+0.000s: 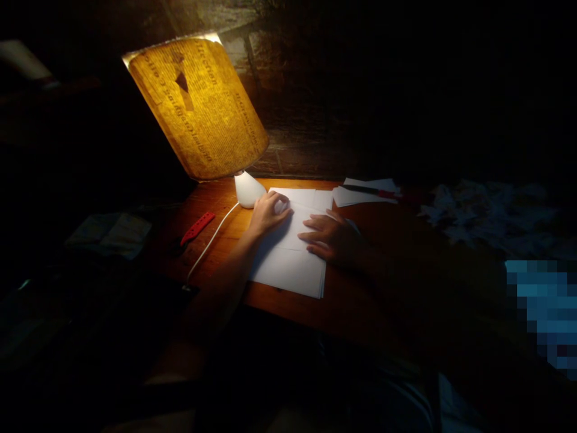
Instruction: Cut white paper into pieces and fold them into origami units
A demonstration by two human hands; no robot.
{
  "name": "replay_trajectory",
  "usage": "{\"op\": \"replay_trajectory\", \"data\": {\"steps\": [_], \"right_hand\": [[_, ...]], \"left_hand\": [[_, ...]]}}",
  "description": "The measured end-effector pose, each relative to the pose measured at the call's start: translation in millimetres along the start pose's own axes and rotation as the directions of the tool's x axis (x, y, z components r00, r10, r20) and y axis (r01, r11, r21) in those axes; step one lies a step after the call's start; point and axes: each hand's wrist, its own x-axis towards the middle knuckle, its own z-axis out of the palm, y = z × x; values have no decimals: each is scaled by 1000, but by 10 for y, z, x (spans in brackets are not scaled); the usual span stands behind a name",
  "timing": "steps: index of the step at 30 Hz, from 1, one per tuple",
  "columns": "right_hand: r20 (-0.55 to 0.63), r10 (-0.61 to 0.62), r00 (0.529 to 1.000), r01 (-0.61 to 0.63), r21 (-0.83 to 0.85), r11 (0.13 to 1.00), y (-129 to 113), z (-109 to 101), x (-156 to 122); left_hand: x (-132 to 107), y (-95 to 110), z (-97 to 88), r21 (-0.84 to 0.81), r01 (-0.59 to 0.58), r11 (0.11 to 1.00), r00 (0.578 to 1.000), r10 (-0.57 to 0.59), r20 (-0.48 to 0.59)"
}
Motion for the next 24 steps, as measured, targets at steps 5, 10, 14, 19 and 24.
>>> {"op": "replay_trajectory", "data": {"steps": [5, 10, 14, 19, 24], "right_hand": [[-30, -13, 999, 13, -2, 1000, 17, 26, -19], [-51, -30, 998, 29, -16, 999, 36, 53, -41], [-52, -24, 998, 22, -25, 999, 30, 48, -46], [-54, -34, 998, 32, -37, 999, 14, 20, -41], [-43, -29, 999, 28, -39, 999, 23, 23, -46]], "left_hand": [[16, -21, -22, 10, -25, 1000, 999, 25, 42], [16, -101, -17, 7, -66, 998, 995, 66, 70], [13, -109, 5, 46, -63, 997, 995, 59, 74], [25, -25, -34, 139, -53, 989, 992, 36, 119], [-174, 158, -122, 197, -152, 969, 981, 125, 146]]}}
